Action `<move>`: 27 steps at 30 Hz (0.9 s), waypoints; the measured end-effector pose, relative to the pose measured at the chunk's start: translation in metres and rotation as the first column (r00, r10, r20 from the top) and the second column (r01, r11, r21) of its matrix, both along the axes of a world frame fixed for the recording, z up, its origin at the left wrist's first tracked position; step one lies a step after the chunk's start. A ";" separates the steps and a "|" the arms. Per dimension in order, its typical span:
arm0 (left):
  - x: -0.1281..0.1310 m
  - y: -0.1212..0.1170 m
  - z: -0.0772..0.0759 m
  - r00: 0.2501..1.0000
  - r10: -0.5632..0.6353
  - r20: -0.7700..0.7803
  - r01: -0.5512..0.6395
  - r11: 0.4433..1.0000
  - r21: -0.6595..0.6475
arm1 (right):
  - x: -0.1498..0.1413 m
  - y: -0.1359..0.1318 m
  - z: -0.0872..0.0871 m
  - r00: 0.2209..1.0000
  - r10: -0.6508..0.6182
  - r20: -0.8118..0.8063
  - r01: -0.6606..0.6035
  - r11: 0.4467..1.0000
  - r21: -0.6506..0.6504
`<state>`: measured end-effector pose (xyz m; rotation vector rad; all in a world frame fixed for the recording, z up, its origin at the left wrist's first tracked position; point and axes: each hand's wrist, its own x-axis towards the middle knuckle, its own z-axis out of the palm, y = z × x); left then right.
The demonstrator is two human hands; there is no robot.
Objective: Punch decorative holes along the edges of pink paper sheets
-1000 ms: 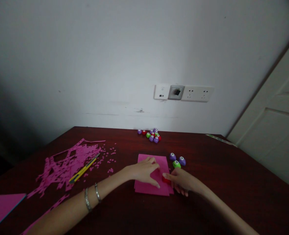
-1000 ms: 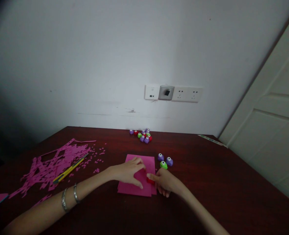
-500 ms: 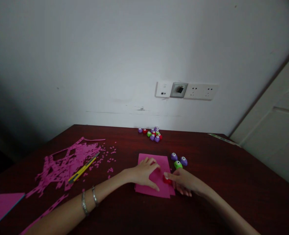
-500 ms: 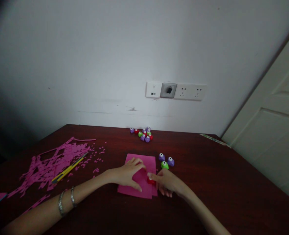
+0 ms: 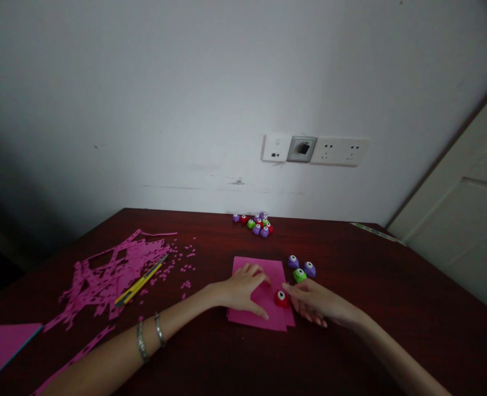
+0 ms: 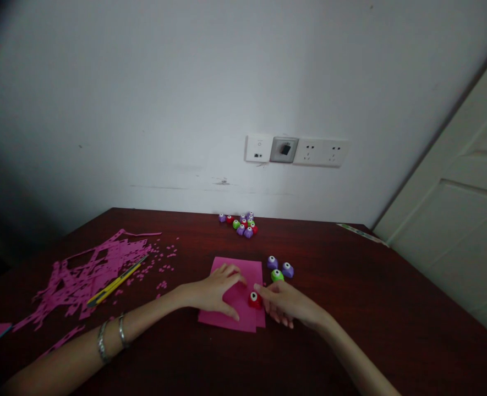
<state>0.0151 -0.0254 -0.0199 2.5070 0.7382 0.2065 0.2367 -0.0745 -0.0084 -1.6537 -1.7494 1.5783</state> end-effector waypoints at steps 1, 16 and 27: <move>0.000 0.000 0.000 1.000 -0.001 0.002 0.001 1.000 0.001 | 0.003 0.000 0.003 1.000 0.024 -0.013 -0.024 1.000 0.013; 0.001 -0.002 0.003 1.000 0.001 -0.027 0.000 1.000 0.019 | 0.001 -0.008 0.007 0.949 0.153 0.277 -0.267 0.858 0.439; 0.000 -0.003 0.004 1.000 -0.008 -0.023 0.008 1.000 0.013 | 0.002 -0.006 0.003 0.944 0.146 0.295 -0.273 0.849 0.452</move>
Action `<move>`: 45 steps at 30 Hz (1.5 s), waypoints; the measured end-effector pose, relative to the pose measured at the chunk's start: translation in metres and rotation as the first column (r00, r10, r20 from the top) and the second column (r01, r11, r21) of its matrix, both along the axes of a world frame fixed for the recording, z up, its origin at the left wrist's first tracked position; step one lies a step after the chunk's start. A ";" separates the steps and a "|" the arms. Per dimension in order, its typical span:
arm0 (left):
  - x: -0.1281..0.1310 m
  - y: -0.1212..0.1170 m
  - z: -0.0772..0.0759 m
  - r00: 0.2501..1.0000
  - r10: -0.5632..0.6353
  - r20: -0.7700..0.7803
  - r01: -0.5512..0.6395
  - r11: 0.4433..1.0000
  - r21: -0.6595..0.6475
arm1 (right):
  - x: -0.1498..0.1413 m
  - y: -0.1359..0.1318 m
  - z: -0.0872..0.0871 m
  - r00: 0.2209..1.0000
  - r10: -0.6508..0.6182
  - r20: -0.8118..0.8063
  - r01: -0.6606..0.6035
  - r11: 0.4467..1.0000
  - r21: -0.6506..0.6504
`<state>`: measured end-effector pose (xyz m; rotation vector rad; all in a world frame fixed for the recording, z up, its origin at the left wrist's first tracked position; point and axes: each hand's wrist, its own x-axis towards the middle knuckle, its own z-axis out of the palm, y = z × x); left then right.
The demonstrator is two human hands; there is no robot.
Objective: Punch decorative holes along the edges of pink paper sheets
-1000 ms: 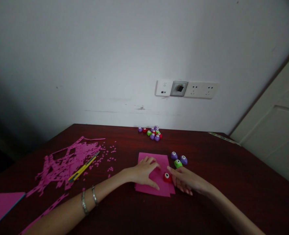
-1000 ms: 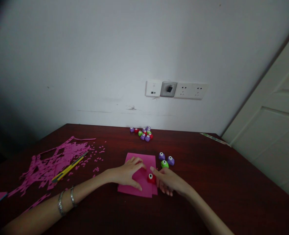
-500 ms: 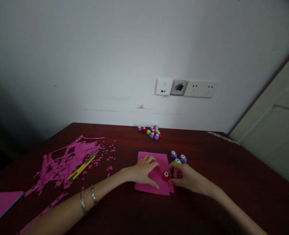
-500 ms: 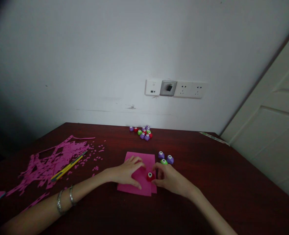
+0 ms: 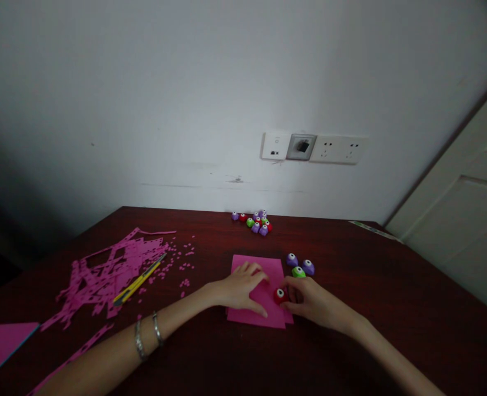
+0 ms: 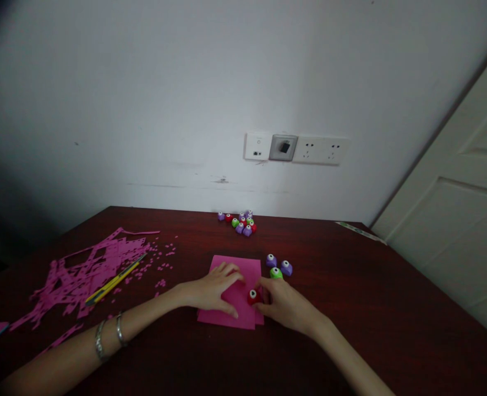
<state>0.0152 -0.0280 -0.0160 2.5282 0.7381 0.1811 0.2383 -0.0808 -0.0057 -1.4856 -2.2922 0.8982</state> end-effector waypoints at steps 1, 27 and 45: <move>0.000 0.000 0.000 1.000 0.001 0.001 -0.001 1.000 -0.003 | 0.000 0.000 0.000 1.000 0.001 -0.003 -0.001 1.000 0.000; -0.001 0.001 -0.003 1.000 -0.003 0.011 0.003 1.000 0.012 | 0.001 -0.001 0.007 0.999 0.003 -0.034 -0.004 1.000 -0.028; 0.000 0.002 -0.006 1.000 -0.001 0.012 0.000 1.000 0.031 | 0.002 -0.001 0.006 1.000 0.007 -0.011 -0.007 1.000 -0.011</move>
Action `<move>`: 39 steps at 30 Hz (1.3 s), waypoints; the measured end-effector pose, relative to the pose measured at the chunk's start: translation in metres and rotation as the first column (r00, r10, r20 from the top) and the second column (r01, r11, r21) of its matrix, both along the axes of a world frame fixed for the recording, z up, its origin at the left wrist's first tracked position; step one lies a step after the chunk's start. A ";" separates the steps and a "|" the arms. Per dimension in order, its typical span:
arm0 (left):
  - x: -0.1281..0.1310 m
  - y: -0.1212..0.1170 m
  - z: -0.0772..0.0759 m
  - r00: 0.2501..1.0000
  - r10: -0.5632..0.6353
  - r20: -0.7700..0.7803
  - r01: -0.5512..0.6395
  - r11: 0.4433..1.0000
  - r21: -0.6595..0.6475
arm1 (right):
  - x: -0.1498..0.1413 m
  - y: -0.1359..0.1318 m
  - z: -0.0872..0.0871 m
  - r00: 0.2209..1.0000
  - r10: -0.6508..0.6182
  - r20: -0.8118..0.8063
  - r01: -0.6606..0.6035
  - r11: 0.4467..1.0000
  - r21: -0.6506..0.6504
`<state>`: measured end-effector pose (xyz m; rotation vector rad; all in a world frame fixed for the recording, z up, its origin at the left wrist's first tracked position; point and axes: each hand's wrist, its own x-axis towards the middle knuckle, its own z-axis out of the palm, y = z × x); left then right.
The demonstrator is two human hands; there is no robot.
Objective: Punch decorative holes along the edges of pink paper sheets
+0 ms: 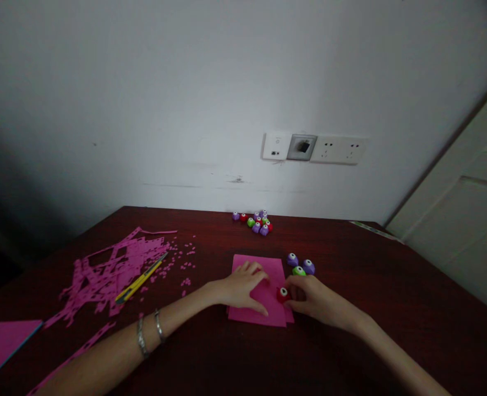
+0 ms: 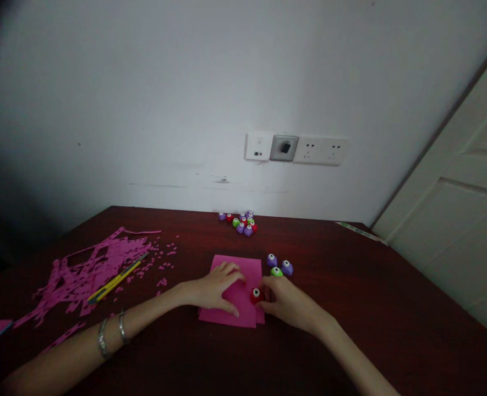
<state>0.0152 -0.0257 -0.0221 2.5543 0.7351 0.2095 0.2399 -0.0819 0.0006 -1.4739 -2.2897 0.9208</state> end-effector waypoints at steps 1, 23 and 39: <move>0.000 0.000 0.000 1.000 -0.002 0.000 0.002 1.000 0.000 | 0.000 0.000 -0.001 1.000 0.002 0.001 -0.002 1.000 0.002; -0.031 0.062 0.003 0.673 0.697 0.245 -0.495 0.672 -0.551 | 0.000 -0.001 0.021 0.988 -0.083 -0.128 0.116 0.955 0.273; -0.023 0.041 0.023 0.625 0.739 0.251 -0.048 0.357 -0.933 | 0.003 0.001 0.009 0.945 -0.157 -0.288 0.253 0.907 0.336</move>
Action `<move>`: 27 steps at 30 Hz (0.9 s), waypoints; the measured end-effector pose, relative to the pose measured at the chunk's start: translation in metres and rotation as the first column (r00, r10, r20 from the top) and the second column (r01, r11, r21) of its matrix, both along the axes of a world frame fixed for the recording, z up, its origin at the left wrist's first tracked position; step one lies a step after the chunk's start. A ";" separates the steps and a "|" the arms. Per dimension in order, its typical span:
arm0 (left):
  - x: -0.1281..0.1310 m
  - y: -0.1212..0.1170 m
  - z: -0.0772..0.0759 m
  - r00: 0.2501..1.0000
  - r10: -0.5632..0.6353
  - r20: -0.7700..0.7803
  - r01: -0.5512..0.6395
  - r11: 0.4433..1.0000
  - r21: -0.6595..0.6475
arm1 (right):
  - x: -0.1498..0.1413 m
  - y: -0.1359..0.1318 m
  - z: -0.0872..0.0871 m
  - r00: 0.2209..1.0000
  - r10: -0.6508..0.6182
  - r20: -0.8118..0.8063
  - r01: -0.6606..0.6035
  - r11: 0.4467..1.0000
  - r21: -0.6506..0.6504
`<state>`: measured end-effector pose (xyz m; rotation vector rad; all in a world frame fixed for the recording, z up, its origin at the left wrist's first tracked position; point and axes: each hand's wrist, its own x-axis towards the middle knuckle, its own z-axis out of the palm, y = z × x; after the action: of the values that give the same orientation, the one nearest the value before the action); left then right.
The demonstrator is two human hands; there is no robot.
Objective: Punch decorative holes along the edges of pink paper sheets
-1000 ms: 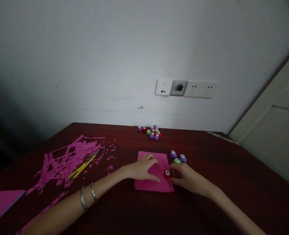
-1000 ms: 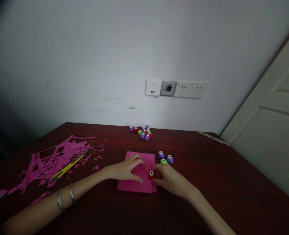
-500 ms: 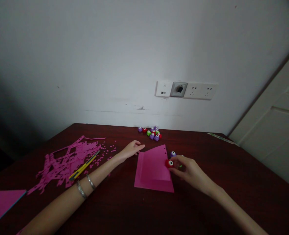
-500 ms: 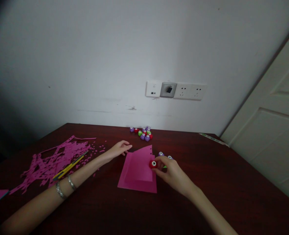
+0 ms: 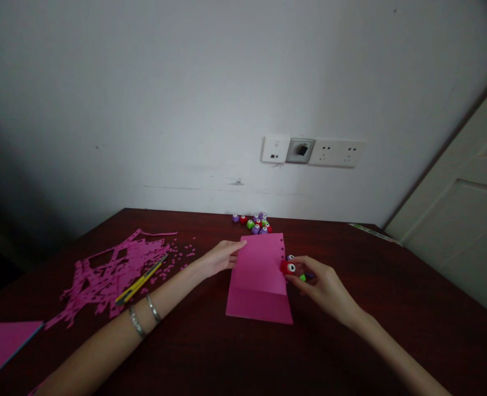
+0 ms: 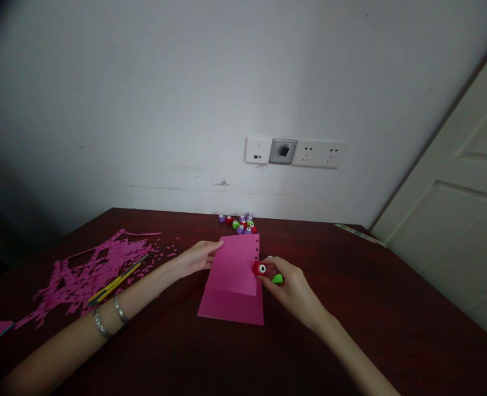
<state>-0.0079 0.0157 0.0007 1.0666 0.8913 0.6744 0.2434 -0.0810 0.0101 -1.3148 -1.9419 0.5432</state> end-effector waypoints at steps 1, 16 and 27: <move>-0.001 -0.001 0.002 0.999 -0.031 -0.011 0.031 0.999 -0.013 | 0.000 0.000 0.000 1.000 0.001 0.006 -0.001 1.000 -0.001; -0.013 -0.004 0.020 0.951 -0.220 -0.218 0.272 0.931 0.245 | 0.000 0.002 0.003 0.991 0.021 0.132 -0.020 1.000 -0.011; -0.021 0.004 0.021 0.952 -0.153 -0.266 0.232 0.926 0.298 | 0.005 0.002 0.008 0.989 0.042 0.140 -0.041 0.999 -0.010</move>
<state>-0.0293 0.0200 0.0220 1.5385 0.8811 0.5441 0.2480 -0.0788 0.0177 -1.3514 -2.0881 0.4895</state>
